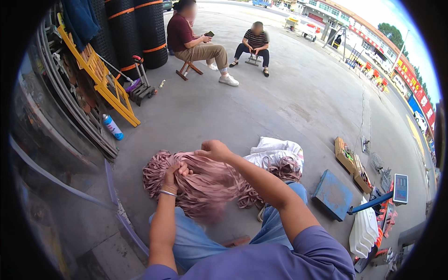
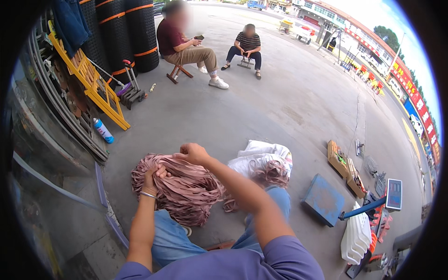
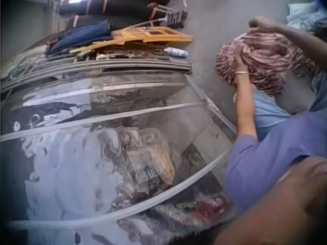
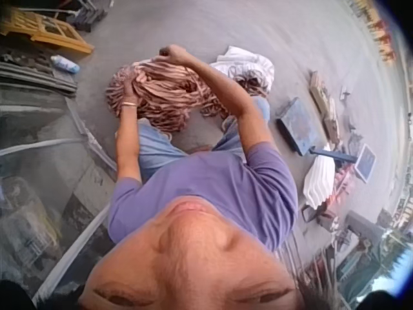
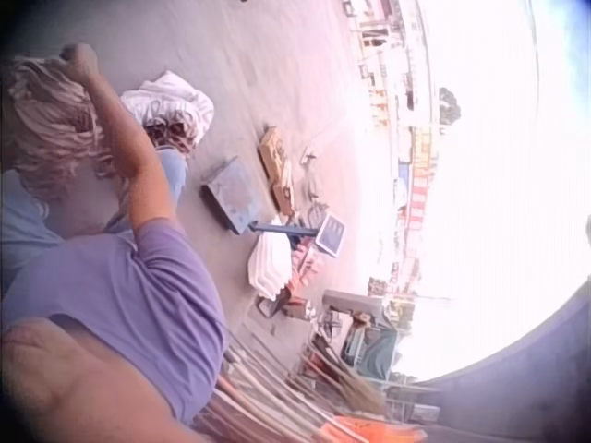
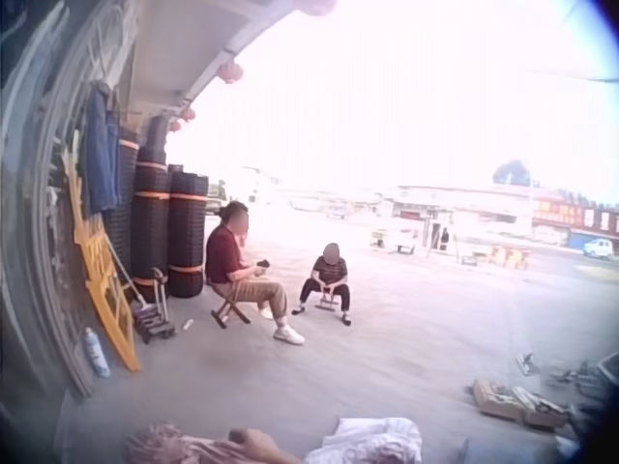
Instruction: The person sits on the ground and repeatedly pulls pink fabric strips from a white sack, then places them into a growing pile on the floor. The person continues this process throughout the clip.
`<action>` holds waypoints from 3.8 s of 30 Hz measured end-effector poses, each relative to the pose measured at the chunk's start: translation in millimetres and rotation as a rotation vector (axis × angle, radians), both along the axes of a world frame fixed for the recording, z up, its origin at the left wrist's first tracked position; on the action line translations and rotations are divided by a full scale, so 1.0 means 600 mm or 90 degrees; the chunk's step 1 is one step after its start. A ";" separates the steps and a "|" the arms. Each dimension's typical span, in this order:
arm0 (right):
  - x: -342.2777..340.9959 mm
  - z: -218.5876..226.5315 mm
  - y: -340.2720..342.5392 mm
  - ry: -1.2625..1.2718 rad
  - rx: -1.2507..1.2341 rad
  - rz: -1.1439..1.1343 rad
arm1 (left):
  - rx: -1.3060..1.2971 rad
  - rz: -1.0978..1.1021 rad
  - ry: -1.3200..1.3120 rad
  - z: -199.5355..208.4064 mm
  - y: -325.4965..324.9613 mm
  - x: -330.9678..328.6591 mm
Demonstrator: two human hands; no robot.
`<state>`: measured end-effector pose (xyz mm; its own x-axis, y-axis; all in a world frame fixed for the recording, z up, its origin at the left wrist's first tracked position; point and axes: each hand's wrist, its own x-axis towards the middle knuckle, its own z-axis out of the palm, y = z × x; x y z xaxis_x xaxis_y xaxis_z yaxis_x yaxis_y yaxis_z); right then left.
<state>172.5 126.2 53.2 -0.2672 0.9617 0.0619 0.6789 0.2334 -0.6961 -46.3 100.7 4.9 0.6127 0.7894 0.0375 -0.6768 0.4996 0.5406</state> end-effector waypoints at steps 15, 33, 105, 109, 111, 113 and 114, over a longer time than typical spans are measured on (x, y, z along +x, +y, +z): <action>0.686 -0.155 -0.468 -0.396 -0.249 -0.790 | -0.111 0.584 -0.172 0.004 0.072 -0.081; -0.068 0.013 0.031 -0.089 -0.052 -0.009 | 0.063 0.019 0.055 -0.001 0.027 -0.030; 0.037 -0.056 0.029 -0.001 -0.082 -0.039 | 0.035 0.007 0.034 0.030 0.021 -0.002; 0.365 -0.168 -0.115 -0.214 -0.226 -0.182 | 0.017 0.211 -0.164 0.054 0.036 -0.038; 0.536 -0.182 -0.248 -0.334 -0.284 -0.420 | -0.026 0.320 -0.258 0.057 0.047 -0.072; 0.681 -0.180 -0.417 -0.341 -0.306 -0.643 | -0.078 0.446 -0.261 0.044 0.053 -0.098; 0.717 -0.181 -0.494 -0.365 -0.281 -0.759 | -0.092 0.516 -0.222 0.037 0.056 -0.106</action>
